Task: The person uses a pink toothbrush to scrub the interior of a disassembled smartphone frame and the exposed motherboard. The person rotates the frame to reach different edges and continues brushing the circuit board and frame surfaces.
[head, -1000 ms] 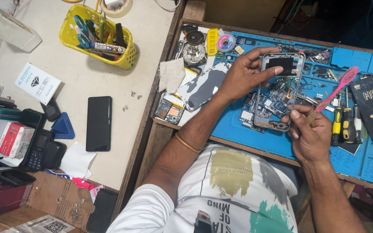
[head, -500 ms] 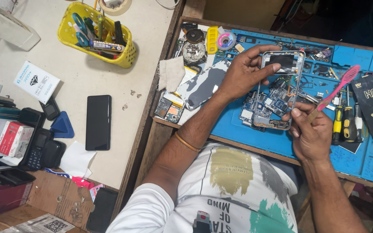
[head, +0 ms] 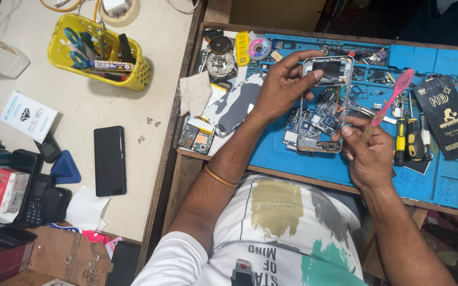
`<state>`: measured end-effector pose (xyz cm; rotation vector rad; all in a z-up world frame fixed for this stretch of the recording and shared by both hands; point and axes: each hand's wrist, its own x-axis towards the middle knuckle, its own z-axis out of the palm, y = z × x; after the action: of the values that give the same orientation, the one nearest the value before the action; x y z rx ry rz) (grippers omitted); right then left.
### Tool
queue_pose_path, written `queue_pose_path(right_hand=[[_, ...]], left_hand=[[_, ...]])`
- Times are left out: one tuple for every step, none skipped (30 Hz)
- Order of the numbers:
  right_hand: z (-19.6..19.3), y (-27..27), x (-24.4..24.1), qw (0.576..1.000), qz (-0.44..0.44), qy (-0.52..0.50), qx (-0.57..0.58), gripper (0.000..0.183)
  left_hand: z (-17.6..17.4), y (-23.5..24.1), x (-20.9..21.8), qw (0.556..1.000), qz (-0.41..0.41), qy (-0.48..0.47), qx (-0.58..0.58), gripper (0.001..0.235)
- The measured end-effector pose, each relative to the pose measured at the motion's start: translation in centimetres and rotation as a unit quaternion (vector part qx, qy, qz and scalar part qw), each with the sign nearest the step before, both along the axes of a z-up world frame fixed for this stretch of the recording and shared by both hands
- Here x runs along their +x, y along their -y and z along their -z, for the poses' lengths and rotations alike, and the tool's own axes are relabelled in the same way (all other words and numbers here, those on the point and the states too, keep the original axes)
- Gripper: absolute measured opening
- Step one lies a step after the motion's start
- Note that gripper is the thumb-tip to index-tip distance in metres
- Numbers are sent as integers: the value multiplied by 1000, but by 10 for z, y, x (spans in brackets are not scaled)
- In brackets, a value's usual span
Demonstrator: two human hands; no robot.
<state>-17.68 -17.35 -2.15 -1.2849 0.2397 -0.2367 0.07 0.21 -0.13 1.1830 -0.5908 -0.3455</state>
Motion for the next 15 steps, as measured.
queue_pose_path(right_hand=[[0, 1, 0, 1000, -1, -1, -1, 28], [1, 1, 0, 1000, -2, -1, -2, 28], [2, 0, 0, 1000, -1, -3, -3, 28], [1, 1, 0, 1000, -1, -5, -5, 29], [1, 0, 0, 1000, 0, -6, -7, 29], [0, 0, 0, 1000, 0, -4, -4, 29], [0, 0, 0, 1000, -1, -2, 0, 29], [0, 0, 0, 1000, -1, -3, 4, 29], [-1, 0, 0, 1000, 6, -2, 2, 30], [-1, -1, -1, 1000, 12, -6, 1, 32], [-2, -1, 0, 1000, 19, -9, 1, 33], [-3, -3, -1, 1000, 13, -4, -1, 36], [-5, -3, 0, 1000, 8, 2, -3, 38], [-7, -2, 0, 1000, 4, 7, -6, 41], [-9, -3, 0, 1000, 7, 9, -6, 43]], left_hand=[[0, 0, 0, 1000, -2, -1, 2, 42], [0, 0, 0, 1000, -4, -2, 6, 42], [0, 0, -1, 1000, -5, -2, 8, 42], [-2, 0, -1, 1000, -5, -2, 9, 42], [-4, 0, 0, 1000, -5, -2, 11, 43], [-6, 0, -1, 1000, 3, -5, 6, 43], [-7, 0, -1, 1000, 10, -8, 2, 44], [-8, 0, -2, 1000, 18, -13, -1, 44], [-8, 1, -1, 1000, 19, -7, 9, 46], [-7, 0, -2, 1000, 19, -5, 21, 47], [-4, 0, -2, 999, 19, -3, 34, 48], [0, 0, -3, 999, 20, 3, 28, 48], [4, 0, -1, 999, 21, 10, 23, 47], [11, 1, 1, 999, 23, 17, 17, 46], [19, 3, 3, 999, 22, 26, 1, 40]])
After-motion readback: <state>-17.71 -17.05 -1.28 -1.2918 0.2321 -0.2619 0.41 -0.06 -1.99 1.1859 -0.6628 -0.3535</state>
